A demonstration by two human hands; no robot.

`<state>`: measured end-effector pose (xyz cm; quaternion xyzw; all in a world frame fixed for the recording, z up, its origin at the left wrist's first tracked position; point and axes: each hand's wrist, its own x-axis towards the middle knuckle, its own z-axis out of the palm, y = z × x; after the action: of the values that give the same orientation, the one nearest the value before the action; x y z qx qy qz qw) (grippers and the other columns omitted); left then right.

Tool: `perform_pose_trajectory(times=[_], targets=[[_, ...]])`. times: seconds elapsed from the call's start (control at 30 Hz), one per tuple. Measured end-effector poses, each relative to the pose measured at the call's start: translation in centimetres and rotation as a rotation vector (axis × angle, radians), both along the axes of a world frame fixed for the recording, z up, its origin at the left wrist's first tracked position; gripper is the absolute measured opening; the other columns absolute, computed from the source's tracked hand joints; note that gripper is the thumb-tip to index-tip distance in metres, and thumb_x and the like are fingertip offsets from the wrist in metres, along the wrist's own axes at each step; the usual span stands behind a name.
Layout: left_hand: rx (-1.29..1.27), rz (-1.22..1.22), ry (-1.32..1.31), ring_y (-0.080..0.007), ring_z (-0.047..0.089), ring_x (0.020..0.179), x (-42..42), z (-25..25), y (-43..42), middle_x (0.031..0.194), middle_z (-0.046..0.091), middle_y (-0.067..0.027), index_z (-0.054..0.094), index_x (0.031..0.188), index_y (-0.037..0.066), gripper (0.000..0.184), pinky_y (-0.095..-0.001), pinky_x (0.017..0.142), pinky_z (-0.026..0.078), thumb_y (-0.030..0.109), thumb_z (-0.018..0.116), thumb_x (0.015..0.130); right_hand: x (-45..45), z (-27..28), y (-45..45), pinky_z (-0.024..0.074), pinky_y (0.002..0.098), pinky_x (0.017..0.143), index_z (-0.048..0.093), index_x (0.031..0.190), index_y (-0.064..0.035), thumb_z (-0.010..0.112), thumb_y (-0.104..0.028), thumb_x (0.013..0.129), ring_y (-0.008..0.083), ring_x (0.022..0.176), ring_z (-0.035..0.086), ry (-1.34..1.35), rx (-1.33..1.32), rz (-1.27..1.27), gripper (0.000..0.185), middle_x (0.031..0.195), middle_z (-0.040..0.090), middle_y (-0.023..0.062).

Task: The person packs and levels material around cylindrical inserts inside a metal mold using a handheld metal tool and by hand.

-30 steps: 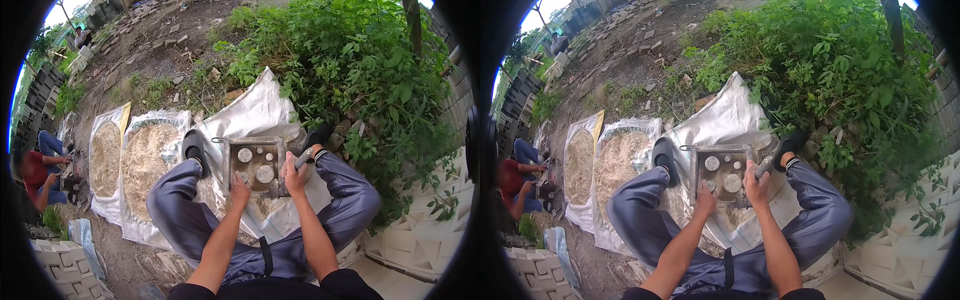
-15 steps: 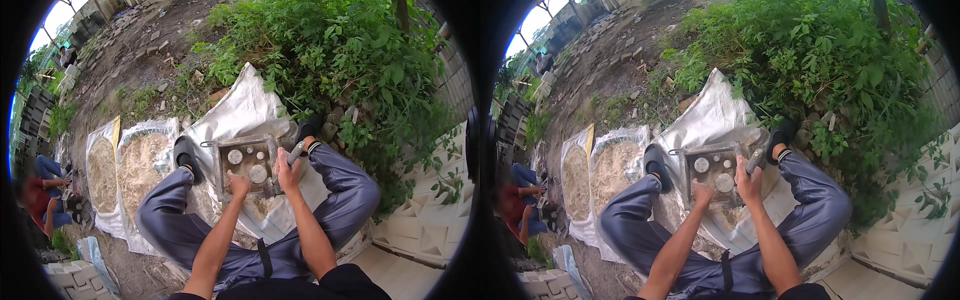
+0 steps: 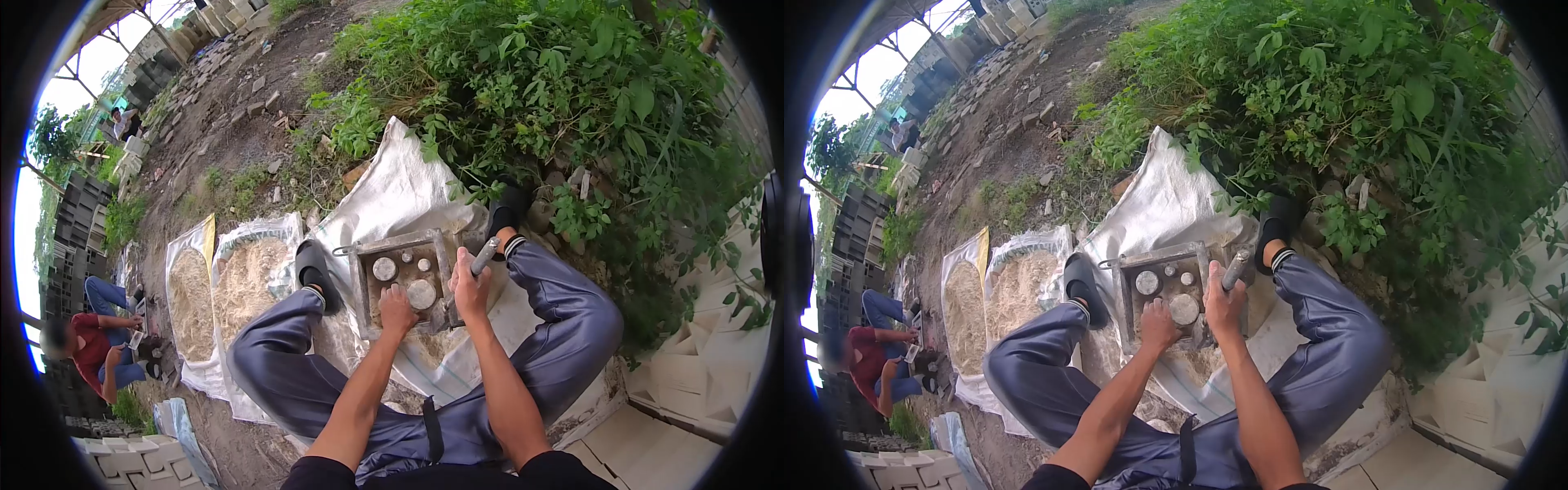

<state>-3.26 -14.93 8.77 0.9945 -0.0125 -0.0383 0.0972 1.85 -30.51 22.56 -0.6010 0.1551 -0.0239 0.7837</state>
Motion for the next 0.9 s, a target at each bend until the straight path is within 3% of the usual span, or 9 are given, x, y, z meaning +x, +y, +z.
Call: perform_pose_trajectory(times=[0.03,0.13,0.27,0.33,0.47,0.53,0.63,0.8,0.9], targets=[[-0.034,0.016,0.086,-0.0304,0.052,0.091,0.3,0.8,-0.1,0.095,0.050,-0.0122,0.055,0.095,0.004,0.039,-0.0393,0.091,0.042,0.019,0.073,0.064,0.1,-0.1,0.0,0.0240,0.0259,0.039,0.034,0.057,-0.0109,0.050,-0.031,0.097,0.0063,0.041,0.028,-0.004,0.027,-0.003,0.047,0.050,0.031,-0.0044],[0.006,-0.143,0.007,-0.0306,0.055,0.093,1.2,-3.7,2.4,0.094,0.055,-0.0131,0.056,0.097,0.003,0.025,-0.0373,0.085,0.046,0.009,0.061,0.073,0.2,0.7,0.3,0.0235,0.0261,0.039,0.033,0.057,-0.0112,0.051,-0.031,0.097,0.0062,0.041,0.028,0.035,0.028,0.028,0.048,0.050,0.030,-0.0046],[-0.194,-0.157,-0.012,-0.0336,0.059,0.093,3.2,-5.0,4.0,0.092,0.061,-0.0178,0.059,0.096,0.001,0.020,-0.0407,0.081,0.050,0.002,0.051,0.078,0.5,0.4,0.4,0.0226,0.0258,0.039,0.032,0.058,-0.0119,0.051,-0.031,0.097,0.0060,0.040,0.026,0.059,0.002,0.060,0.048,0.050,0.029,-0.0051],[-0.290,-0.039,0.270,-0.0370,0.062,0.092,4.8,-3.8,4.4,0.091,0.064,-0.0226,0.061,0.095,0.000,0.020,-0.0449,0.080,0.050,0.001,0.049,0.079,0.8,0.1,0.6,0.0214,0.0257,0.038,0.031,0.058,-0.0121,0.051,-0.030,0.097,0.0055,0.040,0.025,0.065,-0.001,0.018,0.047,0.050,0.029,-0.0055],[-0.183,-0.041,0.424,-0.0402,0.064,0.088,7.4,-2.0,3.9,0.092,0.064,-0.0272,0.062,0.095,-0.004,0.022,-0.0459,0.078,0.052,0.004,0.053,0.076,1.4,-0.3,0.1,0.0201,0.0256,0.039,0.030,0.058,-0.0127,0.051,-0.028,0.097,0.0046,0.040,0.024,0.079,0.017,0.009,0.047,0.050,0.027,-0.0062],[-0.174,0.002,0.394,-0.0407,0.065,0.085,8.7,-2.2,3.9,0.085,0.065,-0.0277,0.064,0.087,-0.006,0.024,-0.0440,0.075,0.053,0.009,0.061,0.069,1.4,-0.7,-0.6,0.0303,0.0251,0.039,0.045,0.060,-0.0071,0.050,-0.030,0.097,0.0065,0.042,0.039,0.105,0.018,0.042,0.043,0.050,0.039,-0.0034],[-0.196,0.059,0.344,-0.0403,0.065,0.084,10.1,-0.8,3.4,0.083,0.065,-0.0277,0.064,0.083,-0.007,0.029,-0.0447,0.074,0.053,0.017,0.068,0.068,1.6,-0.9,-1.0,0.0297,0.0248,0.039,0.042,0.059,-0.0085,0.051,-0.030,0.097,0.0060,0.042,0.037,0.132,0.054,0.013,0.044,0.050,0.037,-0.0040],[-0.481,0.313,0.362,-0.0406,0.064,0.089,12.9,0.1,3.6,0.092,0.065,-0.0276,0.066,0.095,-0.004,0.052,-0.0437,0.078,0.053,0.034,0.079,0.063,1.7,-0.8,-1.2,0.0294,0.0244,0.039,0.040,0.058,-0.0093,0.051,-0.030,0.097,0.0057,0.042,0.035,0.150,0.136,-0.016,0.045,0.050,0.035,-0.0044],[-0.588,0.290,0.390,-0.0364,0.065,0.090,13.2,3.3,2.7,0.095,0.067,-0.0239,0.065,0.104,-0.002,0.053,-0.0388,0.080,0.052,0.034,0.078,0.067,1.7,-0.8,-1.1,0.0294,0.0244,0.040,0.041,0.059,-0.0088,0.051,-0.030,0.097,0.0058,0.042,0.035,0.126,0.103,-0.004,0.045,0.051,0.036,-0.0044]])
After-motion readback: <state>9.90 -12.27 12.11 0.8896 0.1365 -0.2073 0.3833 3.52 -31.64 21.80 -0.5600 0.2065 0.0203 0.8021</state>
